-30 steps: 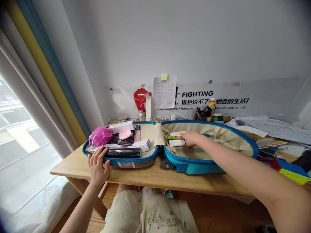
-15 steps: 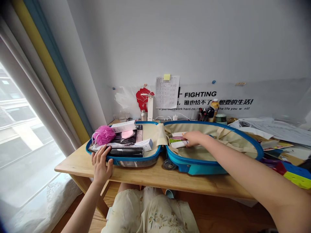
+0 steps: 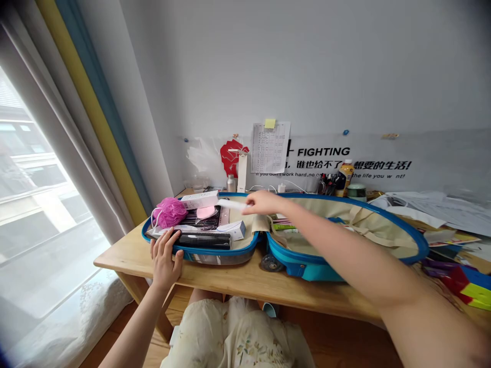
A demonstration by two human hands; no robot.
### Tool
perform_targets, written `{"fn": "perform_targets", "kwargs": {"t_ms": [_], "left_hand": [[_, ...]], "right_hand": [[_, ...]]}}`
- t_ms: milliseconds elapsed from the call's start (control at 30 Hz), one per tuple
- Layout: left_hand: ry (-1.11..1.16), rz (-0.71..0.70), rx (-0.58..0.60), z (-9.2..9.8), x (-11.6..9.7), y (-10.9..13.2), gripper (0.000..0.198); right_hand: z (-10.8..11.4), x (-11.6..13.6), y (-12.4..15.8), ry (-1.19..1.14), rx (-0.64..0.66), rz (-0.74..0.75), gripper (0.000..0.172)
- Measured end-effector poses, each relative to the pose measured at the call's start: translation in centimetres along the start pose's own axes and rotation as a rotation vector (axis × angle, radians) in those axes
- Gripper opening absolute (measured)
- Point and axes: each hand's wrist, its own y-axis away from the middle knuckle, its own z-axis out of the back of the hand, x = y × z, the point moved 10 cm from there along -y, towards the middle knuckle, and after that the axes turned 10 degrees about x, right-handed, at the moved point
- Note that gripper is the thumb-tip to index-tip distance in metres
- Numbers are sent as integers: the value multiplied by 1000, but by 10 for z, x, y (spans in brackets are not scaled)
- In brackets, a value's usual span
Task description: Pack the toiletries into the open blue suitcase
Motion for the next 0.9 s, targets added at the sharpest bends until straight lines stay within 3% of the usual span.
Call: {"fn": "perform_targets", "kwargs": {"t_ms": [100,200,333,467,567,633,767,900], "left_hand": [[-15,-7,-1,0,0,0,48],[-24,-28,-6,0,-1,0,48],[-16,-25,-12,1,-2,0,48],[0,7,16,-2,1,0,50],[-5,12,9,-1,1,0,50],[-6,2,-1,0,0,0,50],[3,5,2,0,0,0,50],[8,2,-2,0,1,0,50]], "right_hand": [[-24,63,-45,30,37,58,40],[-42,104,-80,47,57,82,43],[-61,127,-107,38,102,81,46],[-72,129,-113,-21,165,92,46],[-61,110,-108,-95,188,105,39],[-41,82,-100,-137,165,92,35],[1,-5,-71,-134,79,-9,34],[0,-92,-29,-64,99,-132,26]]}}
